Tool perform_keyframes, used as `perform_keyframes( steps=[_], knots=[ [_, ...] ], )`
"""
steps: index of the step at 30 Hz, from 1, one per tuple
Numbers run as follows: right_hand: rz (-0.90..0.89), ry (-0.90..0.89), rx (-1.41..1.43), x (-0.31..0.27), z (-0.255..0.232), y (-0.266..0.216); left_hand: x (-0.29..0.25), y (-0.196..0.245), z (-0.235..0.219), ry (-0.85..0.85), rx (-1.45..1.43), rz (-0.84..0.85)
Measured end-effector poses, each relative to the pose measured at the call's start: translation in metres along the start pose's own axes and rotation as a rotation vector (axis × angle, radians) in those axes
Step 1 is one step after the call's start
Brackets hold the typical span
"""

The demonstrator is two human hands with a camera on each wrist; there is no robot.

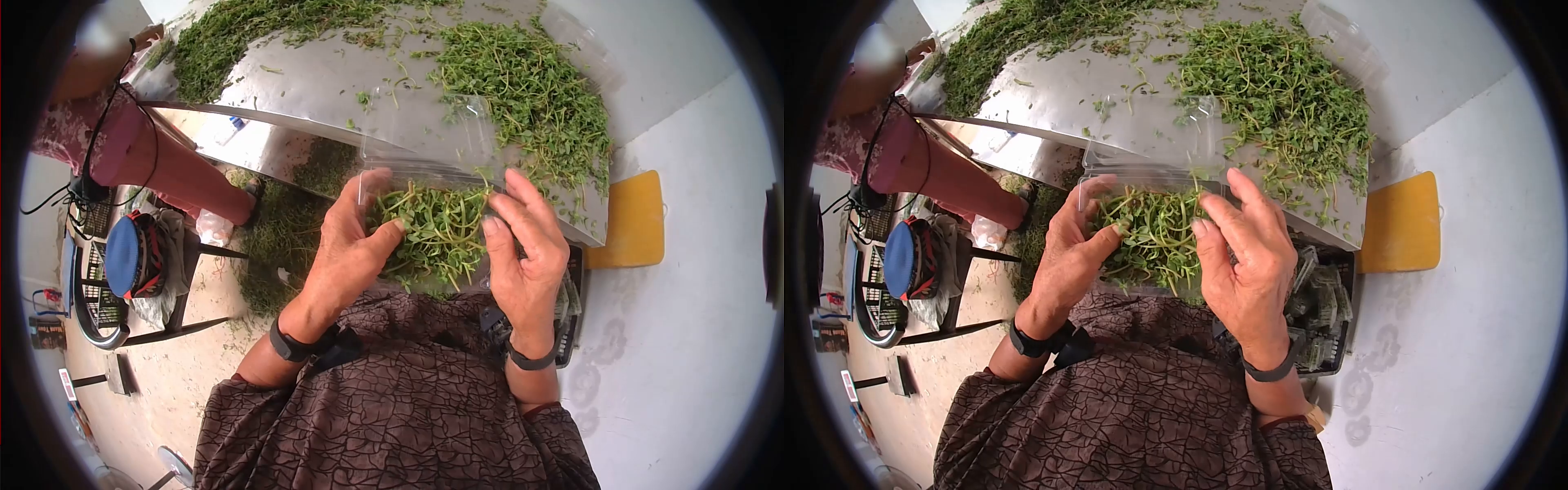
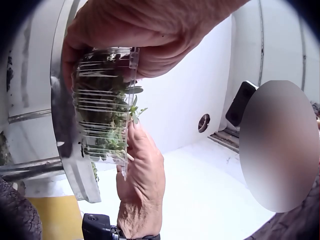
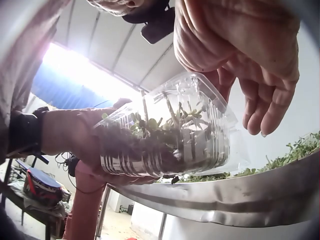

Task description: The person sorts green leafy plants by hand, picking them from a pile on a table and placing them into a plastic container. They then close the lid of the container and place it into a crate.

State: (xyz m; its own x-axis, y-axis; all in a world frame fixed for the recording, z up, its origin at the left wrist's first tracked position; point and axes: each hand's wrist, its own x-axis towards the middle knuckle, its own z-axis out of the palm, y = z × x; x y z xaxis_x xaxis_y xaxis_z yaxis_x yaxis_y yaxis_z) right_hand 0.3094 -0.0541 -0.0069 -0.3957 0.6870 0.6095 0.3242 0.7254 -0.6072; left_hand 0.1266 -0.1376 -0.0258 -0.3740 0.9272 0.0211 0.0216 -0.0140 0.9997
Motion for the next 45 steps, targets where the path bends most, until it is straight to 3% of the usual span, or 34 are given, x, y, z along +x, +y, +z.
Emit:
perform_keyframes(
  steps=[2,4,10,17,20,22,32,37,42,45],
  knots=[
    [0.018,-0.01,0.021,0.001,0.002,0.001,0.0,0.001,0.003,-0.001,-0.019,-0.004],
    [-0.091,-0.002,-0.105,0.003,0.004,0.001,-0.001,0.002,0.003,-0.003,-0.038,-0.009],
    [-0.035,0.03,-0.101,0.004,0.005,-0.001,-0.001,0.007,0.004,-0.03,-0.003,-0.051],
    [-0.062,0.083,-0.106,0.008,0.007,-0.005,0.001,-0.003,0.003,-0.028,0.033,0.045],
    [-0.086,0.035,-0.165,0.01,0.007,-0.008,0.003,-0.006,0.002,-0.019,0.039,0.057],
    [-0.243,-0.062,-0.358,0.015,0.006,-0.011,0.003,-0.006,0.002,-0.014,0.021,0.06],
    [-0.297,-0.401,-0.626,0.025,0.008,-0.019,0.018,-0.002,0.0,-0.044,0.051,-0.036],
    [-0.243,-0.328,-0.508,0.026,0.003,-0.016,0.02,-0.006,-0.005,-0.057,-0.085,-0.098],
    [-0.173,-0.212,-0.386,0.025,0.002,-0.016,0.018,0.004,-0.007,-0.001,0.005,-0.05],
    [-0.193,-0.239,-0.369,0.024,0.004,-0.017,0.021,0.001,-0.007,-0.018,-0.043,-0.033]
  ],
)
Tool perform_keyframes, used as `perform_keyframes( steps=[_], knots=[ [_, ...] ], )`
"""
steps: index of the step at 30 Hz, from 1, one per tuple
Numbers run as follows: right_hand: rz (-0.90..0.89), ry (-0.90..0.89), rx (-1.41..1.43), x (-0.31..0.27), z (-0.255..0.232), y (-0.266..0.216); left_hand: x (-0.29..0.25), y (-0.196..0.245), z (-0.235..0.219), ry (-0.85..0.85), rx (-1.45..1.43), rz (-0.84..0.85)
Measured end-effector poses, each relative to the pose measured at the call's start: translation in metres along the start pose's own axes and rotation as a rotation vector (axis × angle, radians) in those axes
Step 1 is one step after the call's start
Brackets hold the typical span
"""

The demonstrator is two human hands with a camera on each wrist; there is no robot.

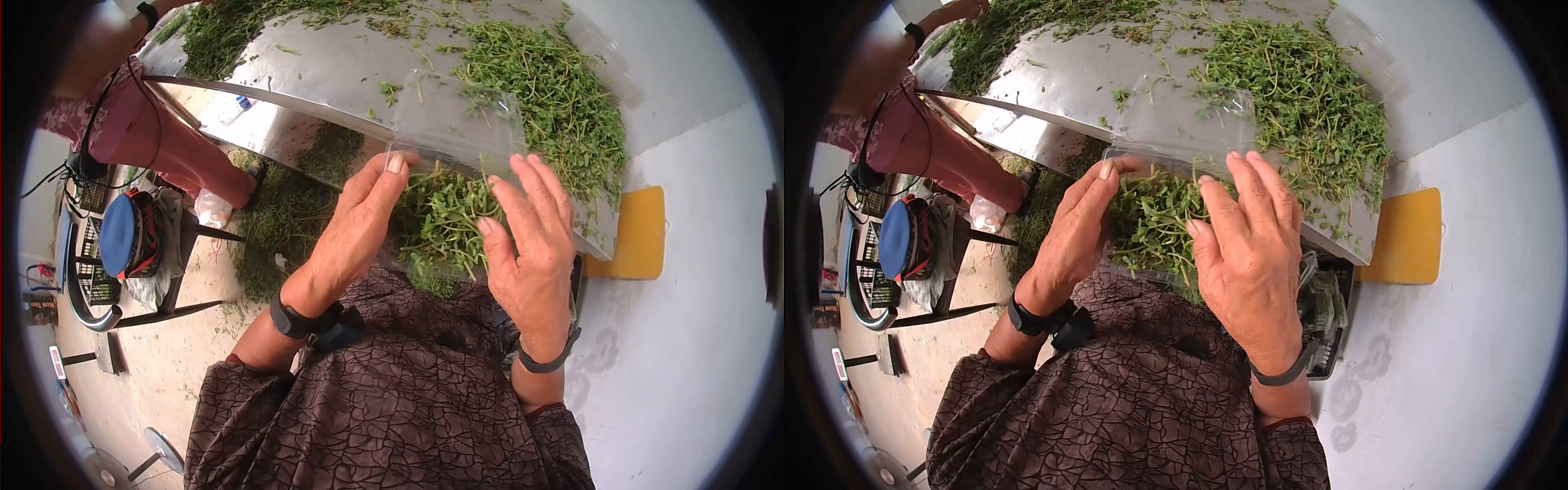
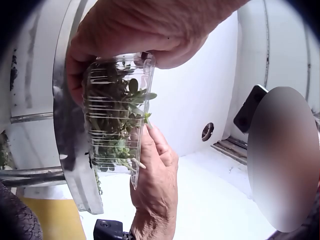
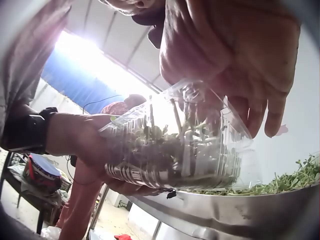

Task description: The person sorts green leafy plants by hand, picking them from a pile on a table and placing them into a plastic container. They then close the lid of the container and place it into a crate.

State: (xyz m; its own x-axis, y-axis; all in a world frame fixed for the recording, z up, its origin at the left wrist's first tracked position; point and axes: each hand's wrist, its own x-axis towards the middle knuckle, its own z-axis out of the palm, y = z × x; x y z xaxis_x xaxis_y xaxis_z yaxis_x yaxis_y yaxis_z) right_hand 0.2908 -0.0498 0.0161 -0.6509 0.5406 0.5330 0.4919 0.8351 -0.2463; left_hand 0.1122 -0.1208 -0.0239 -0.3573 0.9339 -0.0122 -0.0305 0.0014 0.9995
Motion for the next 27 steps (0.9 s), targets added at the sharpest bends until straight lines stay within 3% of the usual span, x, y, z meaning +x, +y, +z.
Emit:
perform_keyframes(
  steps=[7,14,22,27],
  knots=[
    [-0.101,-0.152,-0.01,0.003,0.001,-0.012,0.001,0.002,0.001,-0.016,0.012,-0.009],
    [-0.07,-0.057,-0.071,0.005,0.001,-0.001,0.002,-0.002,0.004,-0.09,-0.057,-0.06],
    [-0.006,-0.071,-0.145,0.004,0.002,-0.001,0.008,-0.001,0.004,-0.158,-0.073,-0.087],
    [0.062,-0.028,-0.11,0.005,0.007,0.003,0.011,0.0,0.005,-0.137,-0.076,-0.021]
  ],
)
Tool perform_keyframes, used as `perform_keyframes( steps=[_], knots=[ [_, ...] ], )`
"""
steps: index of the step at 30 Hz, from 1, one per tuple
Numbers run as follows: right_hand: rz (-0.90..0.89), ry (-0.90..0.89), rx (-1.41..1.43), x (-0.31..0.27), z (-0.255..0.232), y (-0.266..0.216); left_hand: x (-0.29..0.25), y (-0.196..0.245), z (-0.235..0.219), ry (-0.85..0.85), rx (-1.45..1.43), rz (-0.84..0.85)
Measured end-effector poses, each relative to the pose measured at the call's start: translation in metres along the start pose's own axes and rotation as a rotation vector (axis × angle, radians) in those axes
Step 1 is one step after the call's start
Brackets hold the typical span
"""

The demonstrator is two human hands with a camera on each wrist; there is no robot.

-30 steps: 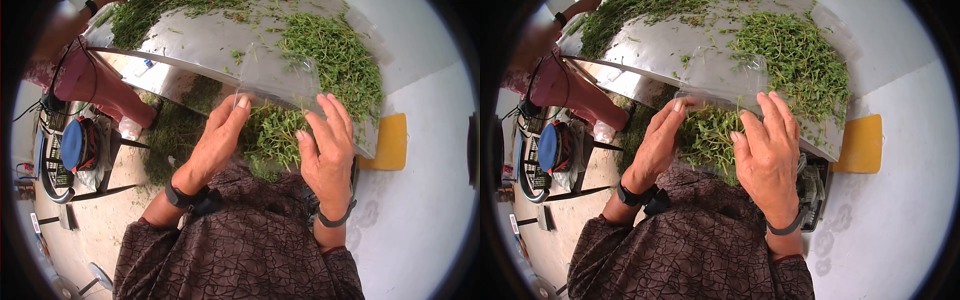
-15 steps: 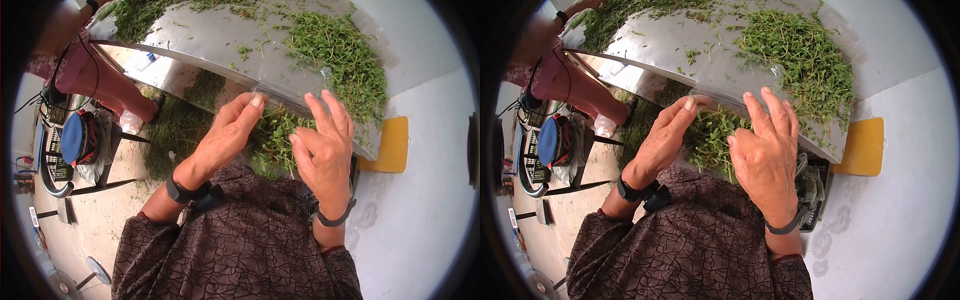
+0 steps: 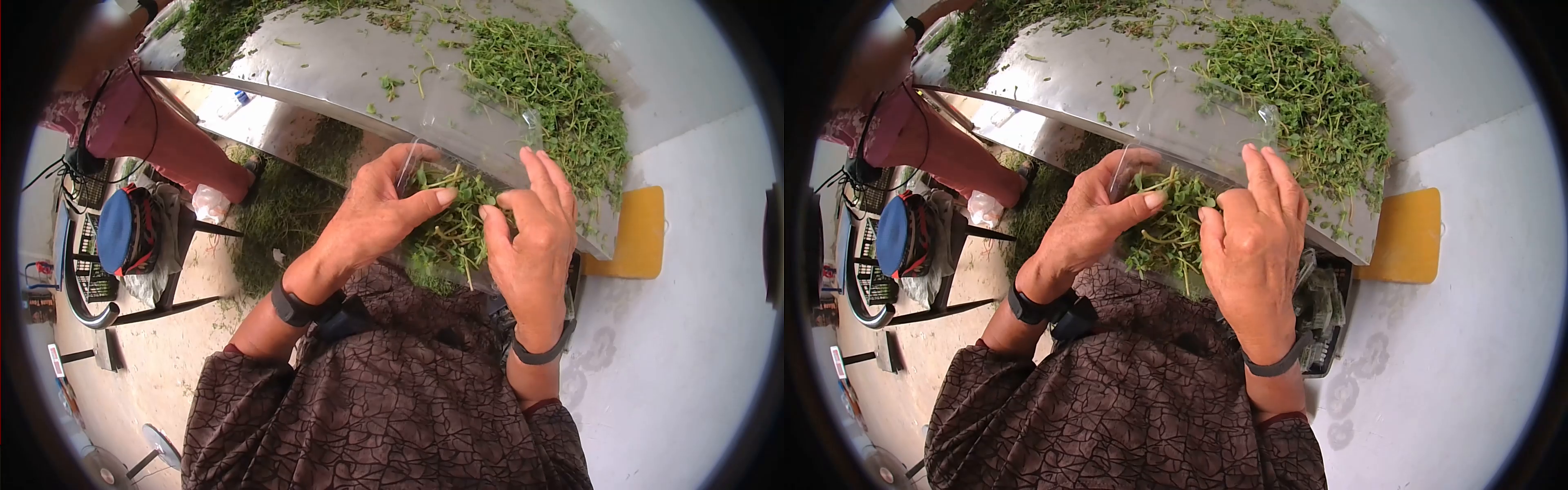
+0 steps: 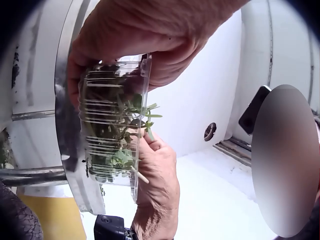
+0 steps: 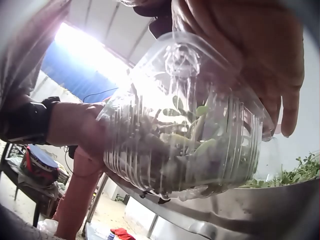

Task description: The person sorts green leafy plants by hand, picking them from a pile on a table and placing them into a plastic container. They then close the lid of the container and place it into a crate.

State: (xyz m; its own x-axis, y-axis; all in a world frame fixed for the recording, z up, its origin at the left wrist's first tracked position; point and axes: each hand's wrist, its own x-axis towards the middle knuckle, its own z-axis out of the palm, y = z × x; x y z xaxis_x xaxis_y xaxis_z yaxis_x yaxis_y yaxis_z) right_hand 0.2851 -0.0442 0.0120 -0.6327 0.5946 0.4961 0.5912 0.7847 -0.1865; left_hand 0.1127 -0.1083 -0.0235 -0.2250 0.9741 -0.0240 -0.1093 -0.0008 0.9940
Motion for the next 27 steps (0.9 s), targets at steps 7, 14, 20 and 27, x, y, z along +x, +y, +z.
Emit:
perform_keyframes(
  steps=[7,14,20,27],
  knots=[
    [0.046,0.09,0.258,-0.001,-0.003,0.007,0.001,-0.002,-0.007,0.056,-0.096,-0.003],
    [0.336,0.141,0.67,-0.014,-0.005,0.019,-0.001,0.004,-0.017,0.106,-0.002,0.036],
    [0.465,0.038,0.784,-0.003,0.007,0.003,0.004,0.012,-0.018,0.123,0.022,0.023],
    [0.463,0.076,0.776,0.034,0.029,0.005,0.023,0.025,-0.034,0.276,0.157,0.14]
  ],
)
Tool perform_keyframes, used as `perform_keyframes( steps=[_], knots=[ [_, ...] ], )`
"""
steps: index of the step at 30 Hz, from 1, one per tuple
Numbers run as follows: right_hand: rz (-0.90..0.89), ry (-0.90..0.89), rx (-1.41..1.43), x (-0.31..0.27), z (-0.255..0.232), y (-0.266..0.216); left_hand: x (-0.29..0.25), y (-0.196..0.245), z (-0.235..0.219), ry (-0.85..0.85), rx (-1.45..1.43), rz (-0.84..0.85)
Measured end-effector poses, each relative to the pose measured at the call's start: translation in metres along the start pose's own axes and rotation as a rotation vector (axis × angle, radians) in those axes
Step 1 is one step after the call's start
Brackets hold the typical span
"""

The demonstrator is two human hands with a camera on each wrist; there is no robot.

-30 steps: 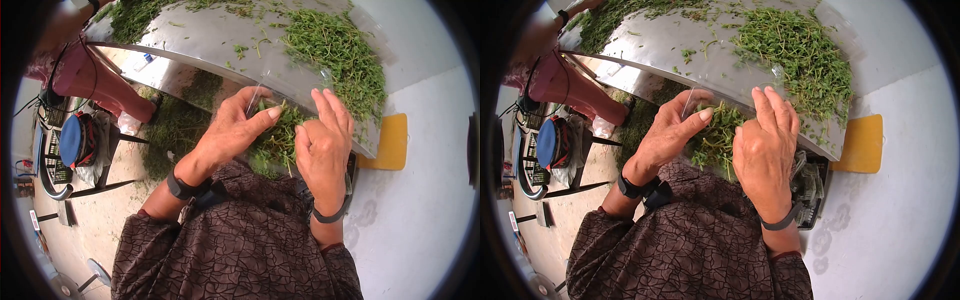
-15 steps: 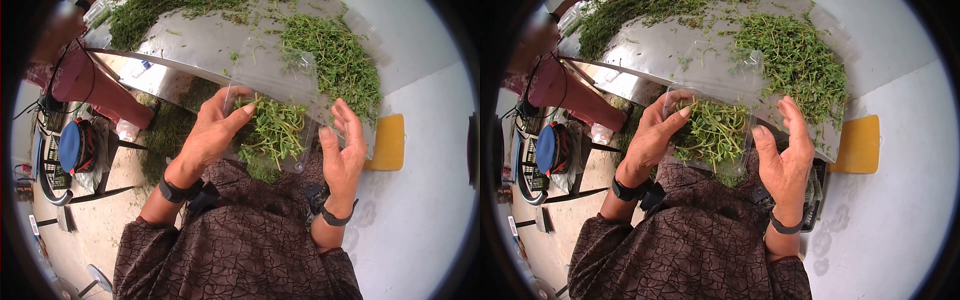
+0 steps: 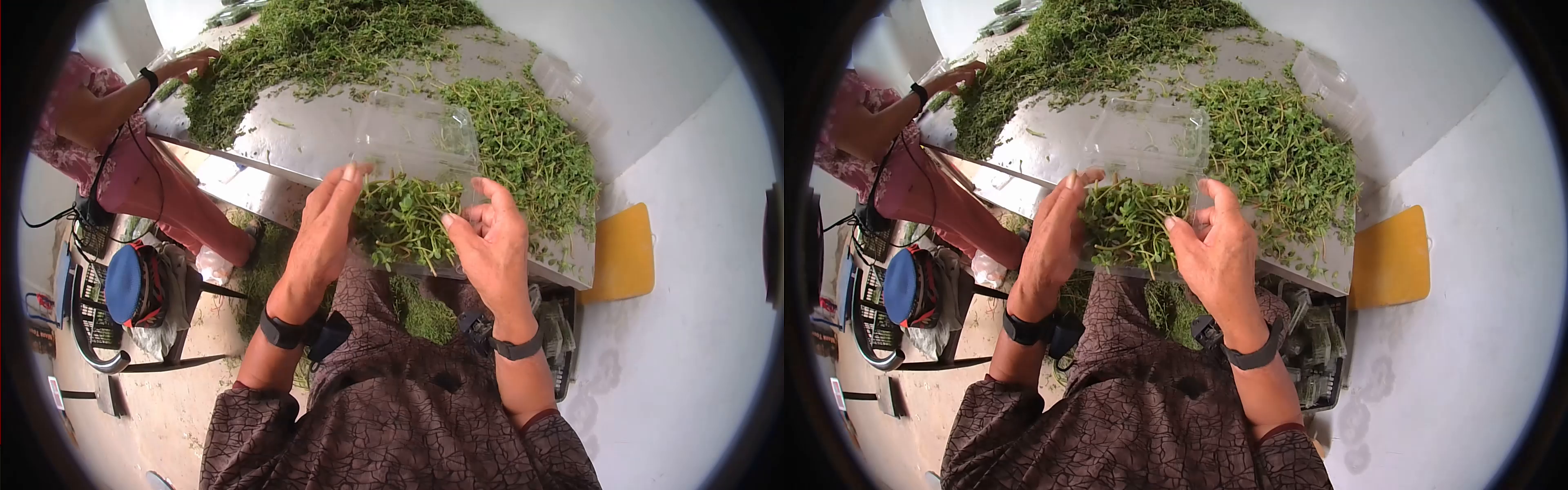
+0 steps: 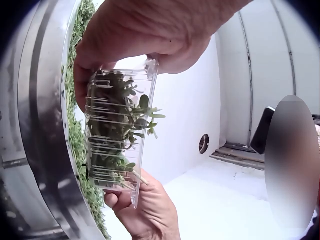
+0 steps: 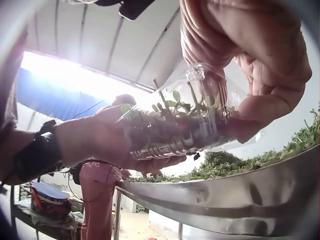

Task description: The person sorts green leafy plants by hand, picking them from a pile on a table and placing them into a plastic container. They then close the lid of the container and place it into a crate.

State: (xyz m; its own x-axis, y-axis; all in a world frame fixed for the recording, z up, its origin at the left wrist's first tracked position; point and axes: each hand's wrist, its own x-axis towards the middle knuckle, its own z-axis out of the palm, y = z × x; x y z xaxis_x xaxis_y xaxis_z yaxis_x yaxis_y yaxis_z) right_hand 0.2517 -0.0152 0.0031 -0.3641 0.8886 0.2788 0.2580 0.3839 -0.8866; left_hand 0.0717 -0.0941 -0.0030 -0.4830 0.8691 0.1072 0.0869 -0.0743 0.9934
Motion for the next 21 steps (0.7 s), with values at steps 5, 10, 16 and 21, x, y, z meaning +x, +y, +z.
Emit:
perform_keyframes(
  steps=[5,10,16,21],
  knots=[
    [0.015,-0.013,0.107,0.031,0.015,0.002,0.02,0.001,-0.009,0.072,-0.268,0.001],
    [0.056,0.019,0.115,0.055,0.029,0.007,0.034,-0.03,-0.019,0.09,-0.167,0.144],
    [0.063,-0.038,0.203,0.057,0.033,0.008,0.029,-0.036,-0.022,0.061,0.062,0.209],
    [-0.146,0.008,0.005,0.043,0.028,0.008,0.029,-0.049,-0.014,0.178,0.234,0.444]
  ],
)
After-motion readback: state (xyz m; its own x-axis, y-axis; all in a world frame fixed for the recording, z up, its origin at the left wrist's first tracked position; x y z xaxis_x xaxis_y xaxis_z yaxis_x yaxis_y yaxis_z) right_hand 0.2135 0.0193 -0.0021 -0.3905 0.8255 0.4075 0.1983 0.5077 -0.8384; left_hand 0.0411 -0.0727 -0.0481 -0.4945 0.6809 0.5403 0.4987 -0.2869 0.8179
